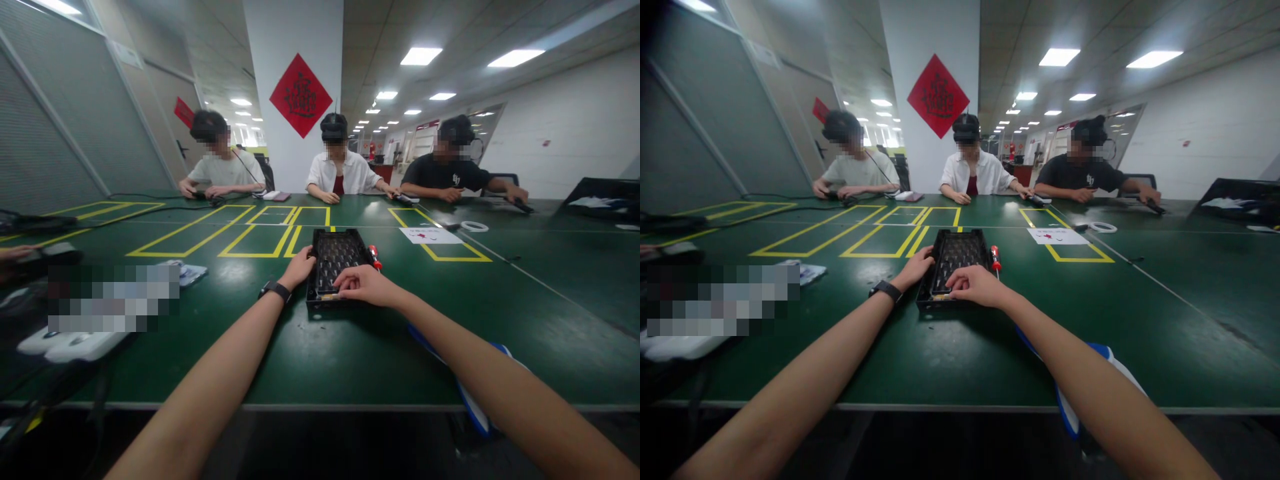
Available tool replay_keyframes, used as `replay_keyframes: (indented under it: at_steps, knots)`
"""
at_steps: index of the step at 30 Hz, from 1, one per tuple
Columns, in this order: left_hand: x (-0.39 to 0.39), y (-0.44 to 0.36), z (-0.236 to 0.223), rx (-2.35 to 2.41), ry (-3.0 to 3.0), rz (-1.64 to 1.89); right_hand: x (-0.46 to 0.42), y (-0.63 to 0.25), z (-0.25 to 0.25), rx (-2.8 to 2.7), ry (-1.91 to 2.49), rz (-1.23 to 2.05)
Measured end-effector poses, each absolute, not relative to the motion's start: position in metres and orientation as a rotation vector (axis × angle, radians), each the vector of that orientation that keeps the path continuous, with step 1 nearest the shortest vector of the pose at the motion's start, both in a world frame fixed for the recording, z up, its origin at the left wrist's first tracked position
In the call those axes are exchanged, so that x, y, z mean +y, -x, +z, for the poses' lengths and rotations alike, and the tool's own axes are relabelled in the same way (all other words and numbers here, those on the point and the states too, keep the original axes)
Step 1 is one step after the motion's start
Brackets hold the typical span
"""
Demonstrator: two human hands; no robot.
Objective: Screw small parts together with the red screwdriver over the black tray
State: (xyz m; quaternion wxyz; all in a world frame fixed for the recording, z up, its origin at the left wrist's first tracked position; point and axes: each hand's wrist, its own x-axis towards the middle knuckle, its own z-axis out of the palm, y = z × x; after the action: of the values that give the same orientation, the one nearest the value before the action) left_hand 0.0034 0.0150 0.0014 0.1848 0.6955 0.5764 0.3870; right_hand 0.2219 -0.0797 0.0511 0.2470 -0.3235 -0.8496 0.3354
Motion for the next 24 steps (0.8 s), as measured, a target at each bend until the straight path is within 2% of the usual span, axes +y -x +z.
replay_keyframes:
  at_steps: [24]
  knots:
    - [0.0166,-0.0040,-0.0011,1.581,-1.939,1.142,-0.0793,-0.2242,0.0504,-2.333,0.872,0.840]
